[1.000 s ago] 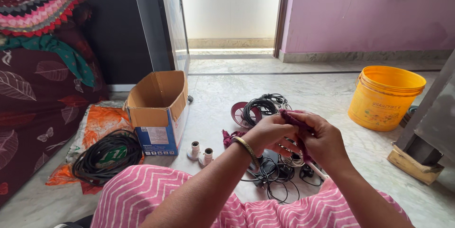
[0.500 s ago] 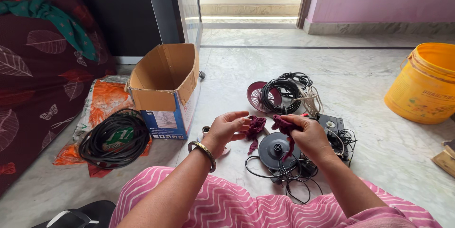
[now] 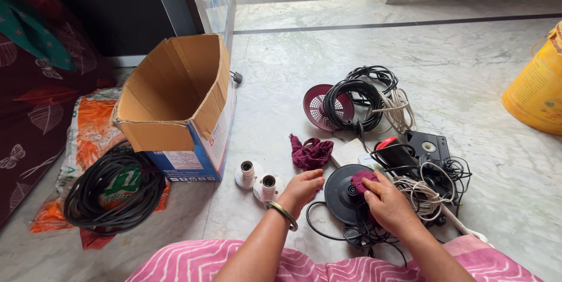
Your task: The person wipes different electrical parts, including a light bulb socket and a fan component, with a cloth while sitting on the floor.
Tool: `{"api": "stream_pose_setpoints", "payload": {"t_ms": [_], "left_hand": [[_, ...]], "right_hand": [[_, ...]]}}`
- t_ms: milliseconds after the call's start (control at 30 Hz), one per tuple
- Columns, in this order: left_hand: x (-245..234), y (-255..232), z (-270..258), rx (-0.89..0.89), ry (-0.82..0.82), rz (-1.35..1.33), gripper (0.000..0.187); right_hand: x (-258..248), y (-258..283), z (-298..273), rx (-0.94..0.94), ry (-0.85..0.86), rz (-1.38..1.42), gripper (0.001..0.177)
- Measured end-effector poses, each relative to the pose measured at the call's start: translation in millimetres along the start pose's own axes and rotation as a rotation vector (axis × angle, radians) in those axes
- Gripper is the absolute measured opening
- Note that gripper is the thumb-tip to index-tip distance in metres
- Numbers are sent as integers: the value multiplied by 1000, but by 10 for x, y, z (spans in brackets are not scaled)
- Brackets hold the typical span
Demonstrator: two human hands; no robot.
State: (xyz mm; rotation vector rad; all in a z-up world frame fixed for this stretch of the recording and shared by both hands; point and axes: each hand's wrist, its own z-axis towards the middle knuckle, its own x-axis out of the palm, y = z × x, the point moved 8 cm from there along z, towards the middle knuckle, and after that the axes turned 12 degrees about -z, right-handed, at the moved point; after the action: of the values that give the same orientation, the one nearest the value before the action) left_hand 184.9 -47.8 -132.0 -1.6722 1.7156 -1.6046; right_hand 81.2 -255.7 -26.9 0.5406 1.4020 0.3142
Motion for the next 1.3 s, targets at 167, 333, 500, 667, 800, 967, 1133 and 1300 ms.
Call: {"api": "stream_pose_setpoints", "payload": {"t_ms": [167, 333, 500, 667, 800, 967, 1133, 1300], "left_hand": [[-100, 404, 477, -22, -16, -66, 55], [45, 428, 532, 38, -118, 55, 58], [158, 178, 386, 43, -178, 33, 65], [296, -144, 46, 48, -189, -185, 62], [462, -245, -317, -22, -152, -167, 46], [675, -300, -697, -7, -102, -165, 41], [687, -678, -938, 296, -185, -145, 27], [595, -1362, -1373, 432, -90, -332, 32]], "right_hand": [[164, 77, 89, 75, 52, -101, 47], [144, 227, 149, 143, 115, -170, 48], [76, 297, 166, 118, 82, -171, 46], [-104, 351, 114, 107, -44, -128, 40], [-190, 460, -63, 107, -44, -46, 37], [-356, 748, -298, 23, -109, 63, 37], [-687, 1059, -490, -104, -199, 283, 38], [-903, 888, -508, 226, -215, 862, 43]]}}
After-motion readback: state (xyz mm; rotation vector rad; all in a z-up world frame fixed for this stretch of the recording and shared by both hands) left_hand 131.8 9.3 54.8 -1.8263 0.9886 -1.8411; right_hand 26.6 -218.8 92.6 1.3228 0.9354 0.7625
